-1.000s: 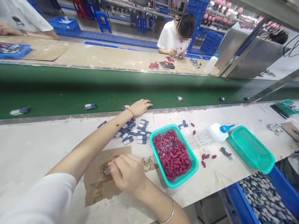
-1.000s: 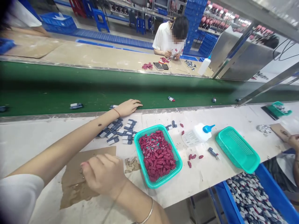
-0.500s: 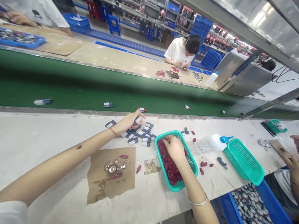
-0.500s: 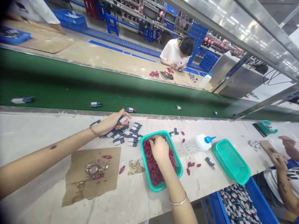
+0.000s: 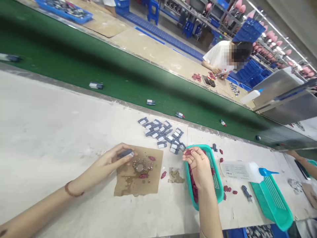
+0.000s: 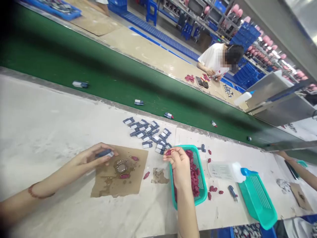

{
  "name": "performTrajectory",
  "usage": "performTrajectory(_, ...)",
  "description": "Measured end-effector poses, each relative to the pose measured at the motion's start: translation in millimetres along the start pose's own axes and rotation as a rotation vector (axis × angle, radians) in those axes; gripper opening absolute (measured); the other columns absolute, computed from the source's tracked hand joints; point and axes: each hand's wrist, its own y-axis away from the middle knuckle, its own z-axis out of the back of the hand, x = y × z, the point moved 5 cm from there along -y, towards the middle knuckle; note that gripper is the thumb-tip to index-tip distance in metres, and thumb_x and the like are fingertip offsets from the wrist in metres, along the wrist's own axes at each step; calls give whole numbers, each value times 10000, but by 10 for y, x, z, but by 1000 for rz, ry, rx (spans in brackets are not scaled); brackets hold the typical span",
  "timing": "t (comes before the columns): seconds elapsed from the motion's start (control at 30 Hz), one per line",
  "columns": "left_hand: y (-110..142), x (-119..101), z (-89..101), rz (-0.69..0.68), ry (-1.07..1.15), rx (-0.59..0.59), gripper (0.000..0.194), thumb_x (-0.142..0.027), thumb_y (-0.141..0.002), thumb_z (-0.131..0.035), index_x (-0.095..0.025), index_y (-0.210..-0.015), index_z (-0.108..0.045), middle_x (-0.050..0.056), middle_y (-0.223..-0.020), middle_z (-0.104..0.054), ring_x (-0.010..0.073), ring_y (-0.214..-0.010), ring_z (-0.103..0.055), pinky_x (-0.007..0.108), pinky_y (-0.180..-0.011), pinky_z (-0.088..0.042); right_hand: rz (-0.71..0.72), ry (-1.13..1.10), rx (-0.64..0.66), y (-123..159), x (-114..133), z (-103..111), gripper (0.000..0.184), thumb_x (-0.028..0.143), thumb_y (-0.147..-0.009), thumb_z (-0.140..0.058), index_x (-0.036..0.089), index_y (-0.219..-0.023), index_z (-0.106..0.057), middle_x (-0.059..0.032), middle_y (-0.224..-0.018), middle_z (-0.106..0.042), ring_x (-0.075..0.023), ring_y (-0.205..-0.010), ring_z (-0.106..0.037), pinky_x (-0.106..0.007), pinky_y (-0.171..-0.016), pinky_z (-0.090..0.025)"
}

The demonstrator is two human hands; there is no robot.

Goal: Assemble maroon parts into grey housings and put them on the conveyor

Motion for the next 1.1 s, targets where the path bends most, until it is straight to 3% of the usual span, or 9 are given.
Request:
performTrajectory(0.07,27,11,-27,19,116,-5,442,-585,-738,-680,-197,-918,-568,94,-935,-697,220,-712,-654,296,-572,-504,16,43,56,64,-83,-277,160,360,-753,-648,204,-774,-619,21,-658,-603,-120,-567,-571,-239,-555,-490)
performTrajectory(0.2,28,92,-58,49,275,33,452,-560,-766,-673,-201,-991,-515,74,-882,-712,152,-565,-627,259,-496,-475,118,367,199,177,-330,-732,204,364,-860,-545,196,-863,-662,8,-650,-603,-136,-581,-555,-240,-535,-460)
performTrajectory(0.37,-2,127,-6,-43,287,8,363,-497,-809,-655,-185,-954,-542,99,-953,-707,151,-637,-636,246,-516,-488,271,670,369,236,-592,-981,155,331,-893,-564,197,-858,-633,-15,-711,-684,-157,-611,-625,-252,-569,-489)
performTrajectory(0.5,-4,153,15,-91,223,-32,306,-450,-839,-631,-169,-955,-592,101,-975,-696,180,-761,-653,274,-638,-536,663,1010,511,315,-601,-1111,308,294,-1001,-393,198,-810,-615,-36,-713,-662,-167,-646,-622,-262,-599,-473)
performTrajectory(0.57,3,175,15,-106,191,-40,290,-429,-844,-626,-169,-972,-608,99,-982,-696,200,-828,-657,292,-704,-545,847,1151,522,366,-612,-1160,341,266,-1017,-353,196,-796,-603,-42,-699,-639,-174,-651,-609,-270,-611,-464)
performTrajectory(0.63,12,195,13,-120,157,-42,286,-415,-846,-621,-169,-991,-618,103,-1004,-695,218,-885,-653,317,-776,-543,938,1247,508,396,-640,-1190,340,242,-1018,-350,197,-777,-584,-43,-696,-623,-180,-651,-597,-278,-614,-454)
performTrajectory(0.8,10,241,8,-99,66,-58,289,-400,-851,-599,-179,-1037,-590,99,-1011,-673,236,-920,-632,360,-842,-518,992,1281,511,429,-663,-1219,293,218,-1013,-368,198,-807,-575,-41,-684,-594,-198,-653,-578,-303,-622,-433)
performTrajectory(0.97,1,283,20,-86,20,-144,324,-387,-814,-644,-201,-1038,-503,57,-945,-588,192,-813,-575,305,-700,-486,995,1256,523,424,-663,-1210,342,224,-1021,-329,194,-803,-591,-50,-684,-602,-198,-648,-565,-308,-590,-418)
performTrajectory(1.1,26,303,-12,-80,79,-92,275,-423,-869,-581,-212,-970,-438,9,-824,-540,145,-680,-506,269,-614,-426,941,1206,534,389,-668,-1177,386,241,-1026,-307,187,-792,-610,-57,-678,-616,-197,-645,-570,-309,-603,-433)
